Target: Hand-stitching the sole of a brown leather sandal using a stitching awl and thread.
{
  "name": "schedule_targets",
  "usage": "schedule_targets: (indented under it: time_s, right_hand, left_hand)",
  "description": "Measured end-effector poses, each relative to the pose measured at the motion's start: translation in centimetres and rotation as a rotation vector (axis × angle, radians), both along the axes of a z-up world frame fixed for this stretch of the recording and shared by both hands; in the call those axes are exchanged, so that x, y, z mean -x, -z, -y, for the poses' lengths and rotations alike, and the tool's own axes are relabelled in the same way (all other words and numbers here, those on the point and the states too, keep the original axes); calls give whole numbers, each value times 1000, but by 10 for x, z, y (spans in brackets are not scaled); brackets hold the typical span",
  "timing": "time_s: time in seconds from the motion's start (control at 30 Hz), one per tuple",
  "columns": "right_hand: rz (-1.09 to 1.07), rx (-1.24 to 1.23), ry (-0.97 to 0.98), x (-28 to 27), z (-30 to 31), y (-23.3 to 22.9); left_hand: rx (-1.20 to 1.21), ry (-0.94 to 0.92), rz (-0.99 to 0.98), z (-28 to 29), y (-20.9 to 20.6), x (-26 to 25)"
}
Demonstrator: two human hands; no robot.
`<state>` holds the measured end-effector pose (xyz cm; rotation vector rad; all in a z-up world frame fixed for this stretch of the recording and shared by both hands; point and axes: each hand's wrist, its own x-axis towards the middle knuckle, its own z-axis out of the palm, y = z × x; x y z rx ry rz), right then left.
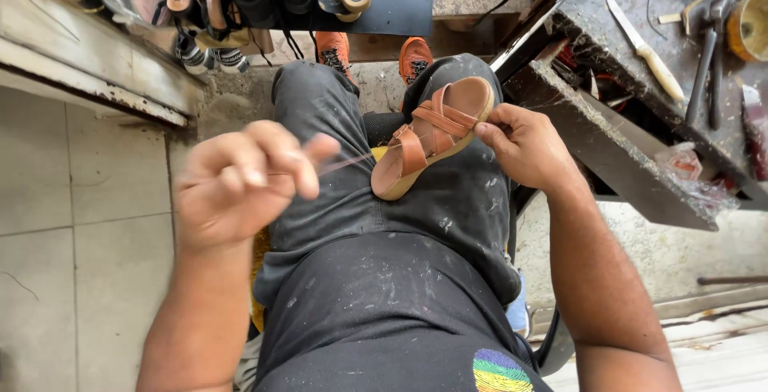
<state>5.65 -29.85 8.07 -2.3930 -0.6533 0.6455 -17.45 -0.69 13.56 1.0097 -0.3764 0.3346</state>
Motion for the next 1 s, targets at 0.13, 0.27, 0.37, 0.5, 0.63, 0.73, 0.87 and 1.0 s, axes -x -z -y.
schedule_targets:
  time_s: [0.13, 0.27, 0.37, 0.5, 0.63, 0.73, 0.87, 1.0]
  right_hand:
    - [-1, -33, 29, -2, 3, 5]
    - [-31, -20, 47, -4, 4, 6]
    - [11, -71, 0, -9, 9, 19]
    - [-21, -29, 14, -4, 5, 9]
    - [17, -110, 2, -10, 12, 24]
    - [24, -109, 0, -8, 9, 22]
    - [-41, -10, 63, -5, 4, 14]
    - [-35, -12, 59, -4, 2, 14]
  left_hand:
    - [228, 225, -19, 12, 25, -37]
    - [-635, -71, -729, 8, 76, -47]
    - [-1091, -417, -695, 14, 107, -27]
    - [-1567, -406, -917, -6, 85, -1]
    - [-1769, -424, -1125, -47, 90, 40]
    - [-1488, -664, -878, -82, 96, 73]
    - [-1024, -776, -851, -88, 60, 97]
    - [-625, -824, -580, -82, 62, 101]
